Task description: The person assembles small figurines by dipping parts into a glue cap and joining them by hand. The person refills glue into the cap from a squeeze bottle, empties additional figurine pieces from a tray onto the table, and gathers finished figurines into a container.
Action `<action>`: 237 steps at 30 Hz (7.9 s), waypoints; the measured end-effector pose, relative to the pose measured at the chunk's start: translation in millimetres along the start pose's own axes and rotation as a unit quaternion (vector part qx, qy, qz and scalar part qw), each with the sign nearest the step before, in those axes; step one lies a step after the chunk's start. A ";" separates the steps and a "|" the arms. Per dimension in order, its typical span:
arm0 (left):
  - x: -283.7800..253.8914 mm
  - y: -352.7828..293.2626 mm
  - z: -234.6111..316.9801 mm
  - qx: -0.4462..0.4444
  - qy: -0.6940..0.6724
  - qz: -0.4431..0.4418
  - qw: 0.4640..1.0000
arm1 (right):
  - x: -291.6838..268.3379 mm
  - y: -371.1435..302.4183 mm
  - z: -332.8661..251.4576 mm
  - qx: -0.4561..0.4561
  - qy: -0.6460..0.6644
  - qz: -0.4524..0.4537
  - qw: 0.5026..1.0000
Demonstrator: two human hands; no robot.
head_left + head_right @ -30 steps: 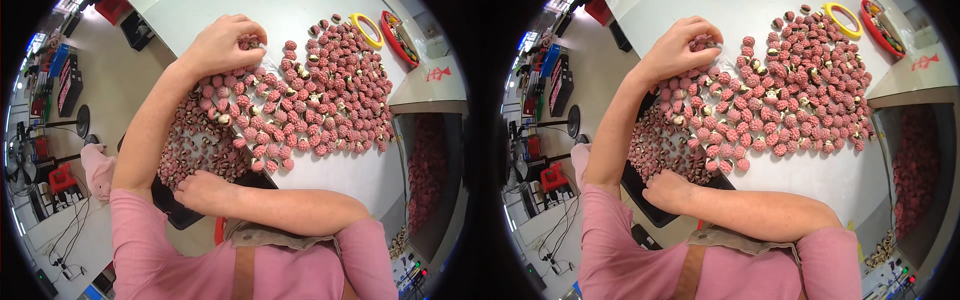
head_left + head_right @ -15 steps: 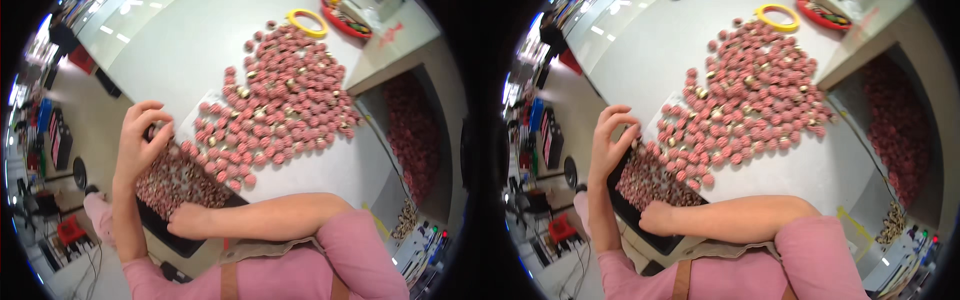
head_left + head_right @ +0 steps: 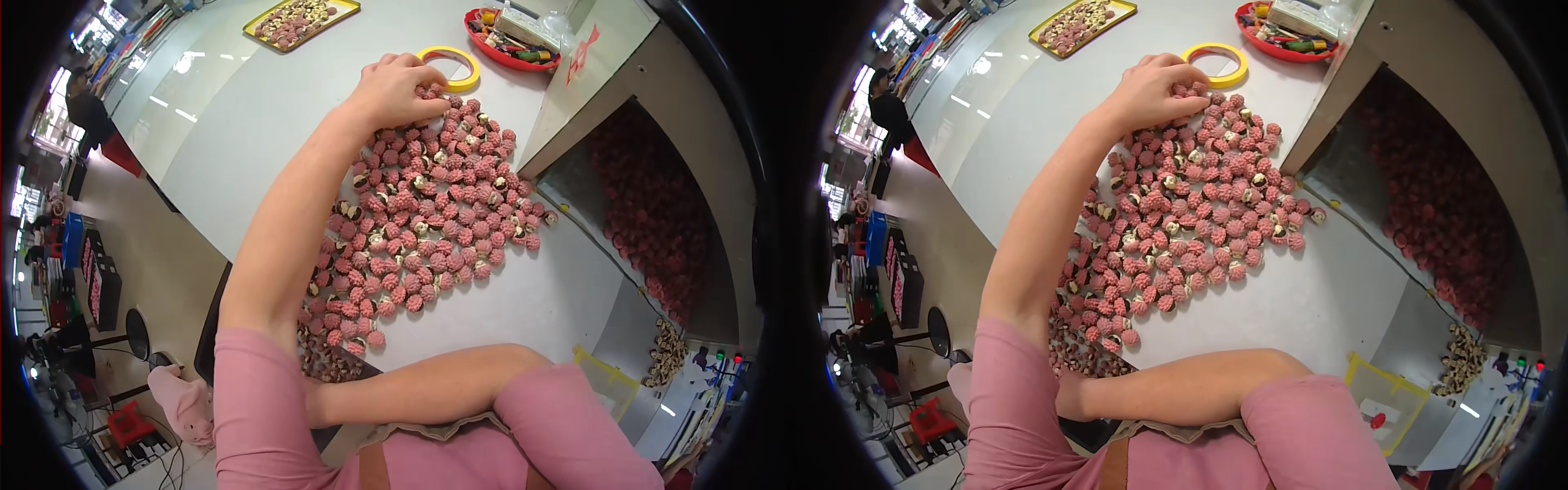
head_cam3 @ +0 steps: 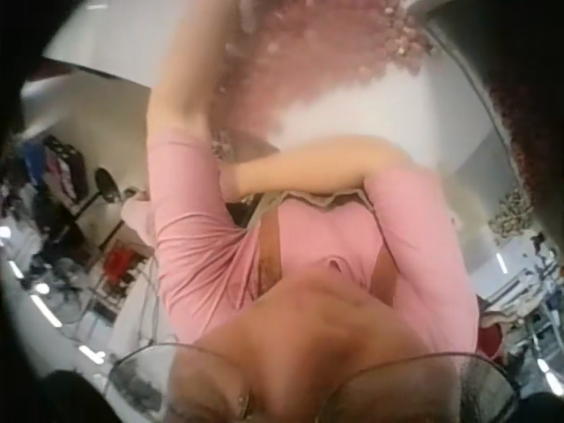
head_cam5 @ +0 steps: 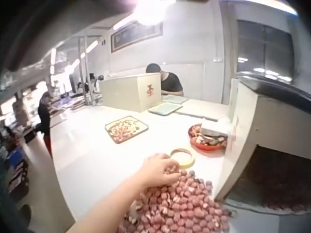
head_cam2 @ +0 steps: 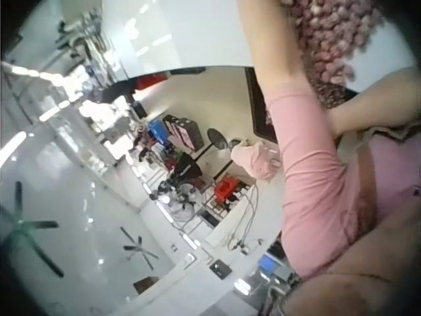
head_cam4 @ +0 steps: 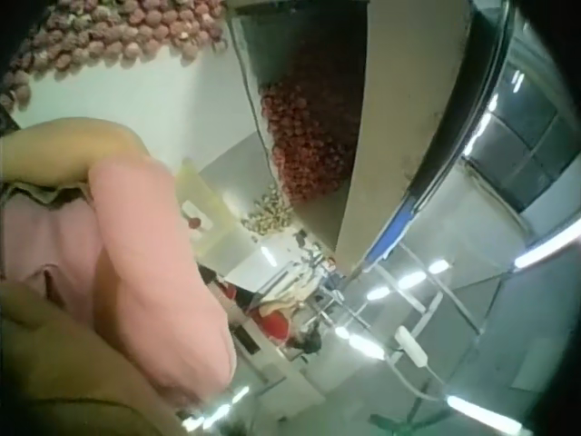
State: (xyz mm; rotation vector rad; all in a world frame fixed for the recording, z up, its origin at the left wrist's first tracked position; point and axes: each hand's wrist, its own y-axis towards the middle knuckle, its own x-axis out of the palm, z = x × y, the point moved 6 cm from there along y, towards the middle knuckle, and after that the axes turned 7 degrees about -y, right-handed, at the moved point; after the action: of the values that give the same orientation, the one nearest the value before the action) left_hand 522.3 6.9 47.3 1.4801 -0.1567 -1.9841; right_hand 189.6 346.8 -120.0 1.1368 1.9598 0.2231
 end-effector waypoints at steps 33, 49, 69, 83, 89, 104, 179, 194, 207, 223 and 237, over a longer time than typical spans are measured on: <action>-75.1 -174.2 16.6 -0.154 -0.016 0.012 0.988 | -77.0 18.2 -16.4 0.005 -0.049 -0.411 0.910; -124.3 -265.7 71.3 -0.251 -0.068 0.037 0.965 | -97.5 31.6 -1.4 0.070 -0.040 -0.456 0.886; 41.2 17.1 55.5 0.013 -0.092 -0.067 0.993 | -85.3 24.1 4.0 0.034 0.012 -0.377 0.925; 4.8 -58.4 21.6 -0.064 -0.050 -0.071 0.994 | -93.8 28.3 -6.0 0.052 -0.020 -0.489 0.871; -38.1 -117.3 26.2 -0.096 -0.043 -0.056 0.993 | -96.9 26.7 -7.1 0.056 -0.035 -0.447 0.892; -99.1 -229.9 59.0 -0.187 -0.009 -0.019 0.982 | -95.0 28.1 -11.3 0.057 -0.019 -0.487 0.871; -56.1 -163.4 55.1 -0.143 -0.090 -0.097 0.981 | -103.8 39.7 -10.4 0.037 -0.033 -0.445 0.894; -91.0 -224.4 83.5 -0.166 -0.021 -0.047 0.985 | -103.1 41.5 -8.3 0.075 0.019 -0.441 0.894; -141.7 -285.2 109.8 -0.264 -0.013 0.016 0.964 | -97.2 35.9 -8.0 0.077 0.014 -0.455 0.887; -84.0 -255.4 117.3 -0.194 -0.090 -0.042 0.976 | -85.4 30.7 -6.4 0.053 -0.004 -0.436 0.898; -94.6 -272.6 125.0 -0.213 -0.064 0.029 0.975 | -92.6 28.3 -8.2 0.060 -0.006 -0.412 0.909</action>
State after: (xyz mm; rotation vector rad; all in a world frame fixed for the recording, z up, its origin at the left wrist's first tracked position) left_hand 309.6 238.4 44.4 1.0633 0.1610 -1.9163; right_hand 223.5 292.5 -46.9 0.2937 2.2817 -0.3586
